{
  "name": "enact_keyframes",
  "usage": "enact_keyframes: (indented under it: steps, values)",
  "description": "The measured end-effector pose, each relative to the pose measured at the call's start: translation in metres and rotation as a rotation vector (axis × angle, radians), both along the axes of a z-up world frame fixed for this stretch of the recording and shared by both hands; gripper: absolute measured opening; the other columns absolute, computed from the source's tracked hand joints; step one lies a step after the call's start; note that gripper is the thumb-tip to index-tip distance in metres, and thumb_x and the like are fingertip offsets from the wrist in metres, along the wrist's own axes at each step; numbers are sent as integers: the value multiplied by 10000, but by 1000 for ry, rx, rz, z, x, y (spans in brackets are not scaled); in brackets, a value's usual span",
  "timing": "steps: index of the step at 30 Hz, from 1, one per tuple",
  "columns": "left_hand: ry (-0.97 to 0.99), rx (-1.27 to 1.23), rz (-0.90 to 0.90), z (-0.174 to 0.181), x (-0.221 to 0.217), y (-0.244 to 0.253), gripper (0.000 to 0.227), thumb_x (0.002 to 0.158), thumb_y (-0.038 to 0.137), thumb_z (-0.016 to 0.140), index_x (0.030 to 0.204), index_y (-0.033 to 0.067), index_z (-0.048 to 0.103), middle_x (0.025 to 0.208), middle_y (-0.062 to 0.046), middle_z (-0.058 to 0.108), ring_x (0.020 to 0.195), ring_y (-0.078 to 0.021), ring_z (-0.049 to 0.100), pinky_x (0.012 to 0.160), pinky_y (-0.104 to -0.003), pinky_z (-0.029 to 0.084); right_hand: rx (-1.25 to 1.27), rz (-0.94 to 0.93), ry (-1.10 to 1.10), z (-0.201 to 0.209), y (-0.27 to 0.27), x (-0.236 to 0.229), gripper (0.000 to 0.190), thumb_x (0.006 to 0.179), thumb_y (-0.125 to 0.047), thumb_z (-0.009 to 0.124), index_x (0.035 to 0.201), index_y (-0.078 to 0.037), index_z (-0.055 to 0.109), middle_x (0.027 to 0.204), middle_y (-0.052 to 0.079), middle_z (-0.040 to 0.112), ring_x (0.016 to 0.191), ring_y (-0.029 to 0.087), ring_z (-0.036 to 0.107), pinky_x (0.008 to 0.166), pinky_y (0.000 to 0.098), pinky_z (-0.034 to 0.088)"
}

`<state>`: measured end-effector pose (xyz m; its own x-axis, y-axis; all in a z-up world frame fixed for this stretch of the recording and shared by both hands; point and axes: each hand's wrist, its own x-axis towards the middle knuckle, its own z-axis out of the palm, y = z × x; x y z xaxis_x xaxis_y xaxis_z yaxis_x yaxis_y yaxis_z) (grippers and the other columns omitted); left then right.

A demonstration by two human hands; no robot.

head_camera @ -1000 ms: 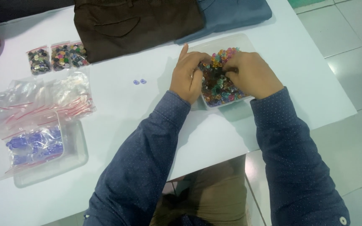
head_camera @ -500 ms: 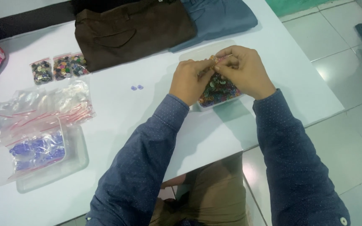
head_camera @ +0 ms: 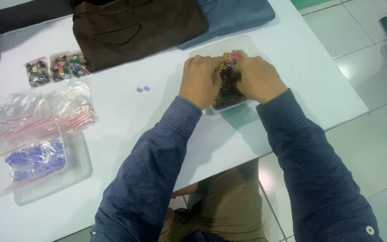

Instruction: Sorting small colorful buttons from a large container into smaller plastic bags

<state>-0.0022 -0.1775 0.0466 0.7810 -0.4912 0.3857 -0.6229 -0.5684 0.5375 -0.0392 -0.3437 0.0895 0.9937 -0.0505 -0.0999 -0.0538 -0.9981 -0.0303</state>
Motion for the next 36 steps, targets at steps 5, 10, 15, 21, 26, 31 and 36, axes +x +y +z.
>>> enact_keyframes:
  steps: [5, 10, 15, 21, 26, 31, 36]
  values:
    - [-79, -30, 21, -4, 17, 15, 365, 863, -17, 584, 1143, 160, 738, 943, -30, 726, 1032, -250, 622, 1097, -485, 372, 91, 58, -149, 18, -2, 1, 239, 896, -126, 737, 1127, -107, 793, 895, 185, 759, 854, 420, 750, 690, 527, 618]
    - [-102, -66, 20, -7, 22, 19, 399, 854, -51, 578, 1145, 174, 734, 978, -2, 731, 1078, -230, 601, 1108, -464, 361, 219, 112, -177, 23, 5, 0, 252, 894, -48, 732, 1140, -49, 788, 973, 233, 741, 917, 443, 733, 727, 537, 616]
    - [-270, -150, 55, -3, 23, 24, 517, 641, -116, 463, 1014, 117, 734, 1037, -7, 717, 1022, -304, 500, 900, -483, 400, 352, 300, -205, -13, 15, 24, 449, 802, -128, 630, 1224, -190, 771, 1056, 183, 672, 909, 455, 642, 819, 518, 489]
    - [-181, -151, 57, 6, 20, 30, 474, 708, -136, 456, 1003, 112, 733, 1005, -35, 713, 1056, -306, 519, 904, -465, 421, 270, 313, -48, -20, 21, 33, 253, 947, -187, 629, 1117, -248, 806, 1011, 140, 531, 946, 389, 601, 741, 509, 508]
    - [-182, -163, 50, 2, 23, 29, 460, 712, -147, 473, 991, 93, 749, 1028, -54, 745, 1008, -309, 561, 851, -462, 449, 227, 255, -61, 1, 2, 16, 316, 880, -69, 562, 1138, -110, 740, 1082, 187, 548, 949, 411, 607, 763, 528, 514]
    - [-183, -151, 45, -1, 21, 25, 429, 751, -137, 493, 978, 109, 761, 1019, -44, 748, 1007, -318, 558, 846, -482, 447, 412, 214, -106, 23, 5, 3, 294, 957, -109, 646, 1235, -81, 739, 1132, 138, 518, 985, 347, 597, 902, 481, 490]
    - [-87, 24, 81, -12, 26, 21, 325, 849, -13, 681, 1070, 206, 773, 983, 16, 733, 1121, -201, 559, 1124, -484, 315, 404, 190, -93, 30, 19, -1, 257, 937, -45, 682, 1176, 6, 761, 1034, 238, 687, 1041, 428, 695, 871, 462, 581]
